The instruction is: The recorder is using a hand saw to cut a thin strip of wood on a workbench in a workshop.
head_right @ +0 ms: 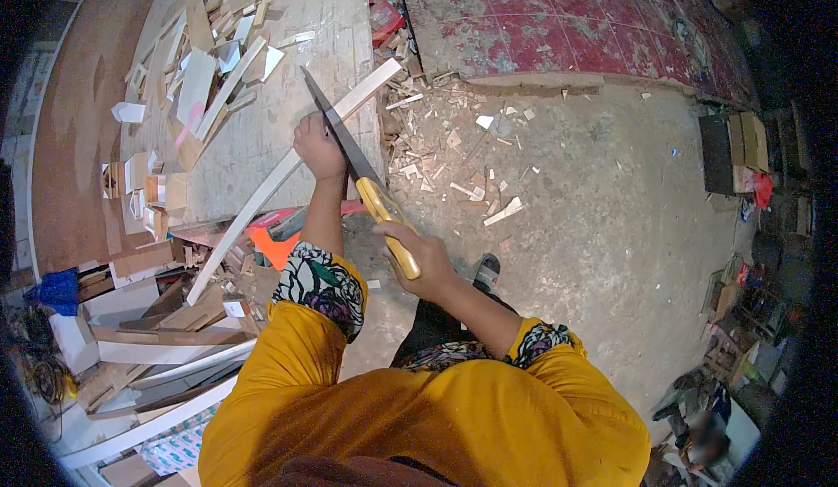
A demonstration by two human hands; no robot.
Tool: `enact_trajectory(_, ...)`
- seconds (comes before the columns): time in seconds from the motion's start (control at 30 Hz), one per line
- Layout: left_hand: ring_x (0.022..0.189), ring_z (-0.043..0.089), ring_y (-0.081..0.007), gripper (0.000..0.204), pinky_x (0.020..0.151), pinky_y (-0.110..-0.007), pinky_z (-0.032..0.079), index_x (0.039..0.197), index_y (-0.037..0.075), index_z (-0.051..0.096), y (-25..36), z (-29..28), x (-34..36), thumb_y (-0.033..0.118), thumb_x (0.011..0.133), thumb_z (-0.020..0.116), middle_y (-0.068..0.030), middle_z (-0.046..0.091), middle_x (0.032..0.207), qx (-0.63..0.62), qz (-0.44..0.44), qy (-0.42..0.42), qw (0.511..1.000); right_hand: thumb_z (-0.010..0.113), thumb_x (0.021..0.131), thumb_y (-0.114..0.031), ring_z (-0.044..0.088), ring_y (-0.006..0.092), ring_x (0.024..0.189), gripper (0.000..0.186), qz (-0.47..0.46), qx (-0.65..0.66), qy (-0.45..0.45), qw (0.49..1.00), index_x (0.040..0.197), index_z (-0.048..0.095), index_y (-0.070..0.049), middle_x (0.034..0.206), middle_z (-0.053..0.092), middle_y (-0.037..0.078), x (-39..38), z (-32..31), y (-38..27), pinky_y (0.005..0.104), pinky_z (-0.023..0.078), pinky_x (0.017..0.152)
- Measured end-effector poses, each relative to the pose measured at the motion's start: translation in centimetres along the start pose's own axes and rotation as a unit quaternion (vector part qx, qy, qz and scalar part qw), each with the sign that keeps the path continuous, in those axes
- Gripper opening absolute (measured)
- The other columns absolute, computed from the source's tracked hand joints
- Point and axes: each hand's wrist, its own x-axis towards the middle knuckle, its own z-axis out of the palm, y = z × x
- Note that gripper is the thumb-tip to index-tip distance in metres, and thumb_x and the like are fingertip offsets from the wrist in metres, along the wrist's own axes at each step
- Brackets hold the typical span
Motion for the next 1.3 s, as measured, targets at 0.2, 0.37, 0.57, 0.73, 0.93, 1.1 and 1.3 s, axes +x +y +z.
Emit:
enact_trajectory(0.2,0.1,0.049,-0.0282,0.025,0.087,-0.04,0.035,0.098,0.007,0.06,-0.1,-0.2,-0.1,0.004,0.074,0.051,-0.0091,0.056,0.104,-0.011,0.005,-0.007,1.0,0.058,0.079,-0.004,0.062,0.0356,0.072,0.041,-0.038,-0.004,0.048,0.998,0.116,0.05,-0.018,0.092,0.062,0.017,2.7,1.0,-0.4,0.0365,0.049,0.059)
enact_trajectory(0.37,0.101,0.049,-0.0286,0.026,0.088,-0.04,0.035,0.099,0.007,0.06,-1.3,0.8,0.3,0.004,0.075,0.051,-0.0097,0.056,0.104,0.013,-0.009,0.012,1.0,0.059,0.077,-0.004,0.062,0.0365,0.076,0.042,-0.037,-0.007,0.007,0.999,0.115,0.05,-0.017,0.099,0.061,0.016,5.7,2.1,1.0,0.0378,0.05,0.061)
enact_trajectory(0.57,0.1,0.048,-0.0287,0.028,0.088,-0.041,0.035,0.1,0.007,0.06,-0.5,-0.1,-0.2,0.004,0.074,0.053,-0.0094,0.055,0.104,0.003,-0.003,-0.006,1.0,0.06,0.076,-0.002,0.063,0.0352,0.079,0.042,-0.016,-0.031,-0.023,0.999,0.115,0.051,-0.016,0.102,0.062,0.015,-2.1,-0.6,0.8,0.0368,0.051,0.064)
enact_trajectory(0.73,0.1,0.048,-0.0288,0.029,0.088,-0.041,0.035,0.101,0.007,0.059,-0.4,-0.3,-0.6,0.005,0.073,0.054,-0.0093,0.054,0.105,-0.008,0.004,-0.014,1.0,0.058,0.08,-0.001,0.063,0.0285,0.089,0.029,0.005,-0.005,0.006,1.0,0.108,0.054,-0.004,0.1,0.061,0.016,2.5,-0.3,0.3,0.0315,0.048,0.078)
enact_trajectory(0.93,0.104,0.047,-0.0274,0.027,0.089,-0.04,0.034,0.106,0.005,0.056,-1.8,1.1,-0.4,0.007,0.081,0.046,-0.0089,0.054,0.108,0.059,0.011,-0.016,0.998,0.058,0.078,-0.004,0.063,0.0338,0.081,0.043,-0.023,-0.009,-0.035,0.999,0.117,0.05,-0.02,0.1,0.063,0.013,7.0,1.0,2.0,0.0365,0.051,0.066)
enact_trajectory(1.1,0.105,0.047,-0.0273,0.029,0.091,-0.041,0.032,0.107,0.005,0.055,-1.1,0.2,-0.3,0.01,0.079,0.049,-0.0098,0.054,0.108,0.035,0.014,-0.008,0.999,0.06,0.077,-0.007,0.063,0.0348,0.079,0.044,-0.041,-0.045,-0.071,0.996,0.118,0.051,-0.019,0.102,0.063,0.014,-0.1,-2.0,1.5,0.0358,0.052,0.065)
enact_trajectory(1.3,0.107,0.046,-0.0268,0.032,0.091,-0.04,0.03,0.108,0.006,0.056,-0.6,0.3,-0.5,0.013,0.078,0.05,-0.0099,0.053,0.109,0.045,0.01,-0.043,0.998,0.059,0.08,-0.007,0.063,0.0335,0.081,0.039,-0.045,0.025,-0.012,0.999,0.117,0.052,-0.017,0.099,0.064,0.011,7.2,-1.1,0.6,0.035,0.051,0.068)
